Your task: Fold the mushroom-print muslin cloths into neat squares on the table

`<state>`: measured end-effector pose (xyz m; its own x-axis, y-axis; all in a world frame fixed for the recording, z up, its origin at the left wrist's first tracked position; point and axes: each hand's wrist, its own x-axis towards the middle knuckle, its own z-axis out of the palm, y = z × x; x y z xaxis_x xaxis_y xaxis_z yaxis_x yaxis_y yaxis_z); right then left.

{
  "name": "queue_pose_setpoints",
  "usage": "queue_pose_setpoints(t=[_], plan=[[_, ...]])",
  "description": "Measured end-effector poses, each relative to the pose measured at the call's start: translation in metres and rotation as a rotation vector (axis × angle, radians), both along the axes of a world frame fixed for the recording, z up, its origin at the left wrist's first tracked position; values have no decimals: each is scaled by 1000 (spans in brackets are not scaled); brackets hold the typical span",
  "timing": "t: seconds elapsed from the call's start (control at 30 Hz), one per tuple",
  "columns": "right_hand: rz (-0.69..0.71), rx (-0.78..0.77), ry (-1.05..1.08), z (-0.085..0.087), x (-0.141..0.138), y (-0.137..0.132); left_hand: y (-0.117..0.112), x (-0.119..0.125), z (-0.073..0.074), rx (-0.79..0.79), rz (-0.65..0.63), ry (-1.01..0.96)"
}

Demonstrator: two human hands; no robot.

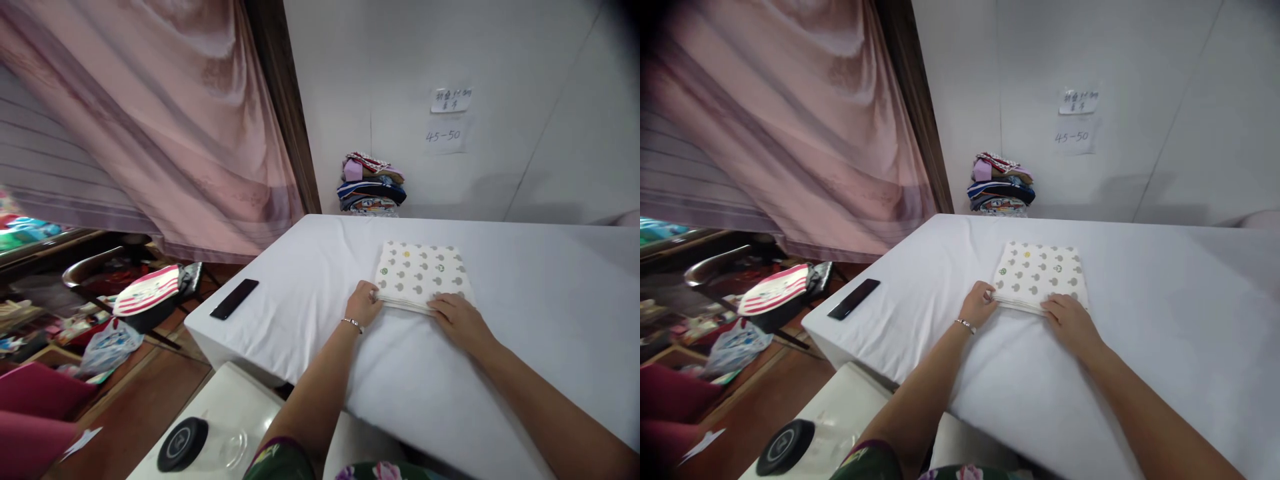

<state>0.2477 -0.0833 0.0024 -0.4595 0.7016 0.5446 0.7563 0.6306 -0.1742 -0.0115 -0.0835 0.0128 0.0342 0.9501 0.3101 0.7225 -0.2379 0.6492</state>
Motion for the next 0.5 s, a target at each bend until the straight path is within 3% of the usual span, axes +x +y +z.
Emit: queue_pose_setpoints(t=[0.5], plan=[[19, 51, -14, -1, -4, -4, 1, 8, 3, 25, 61, 30]])
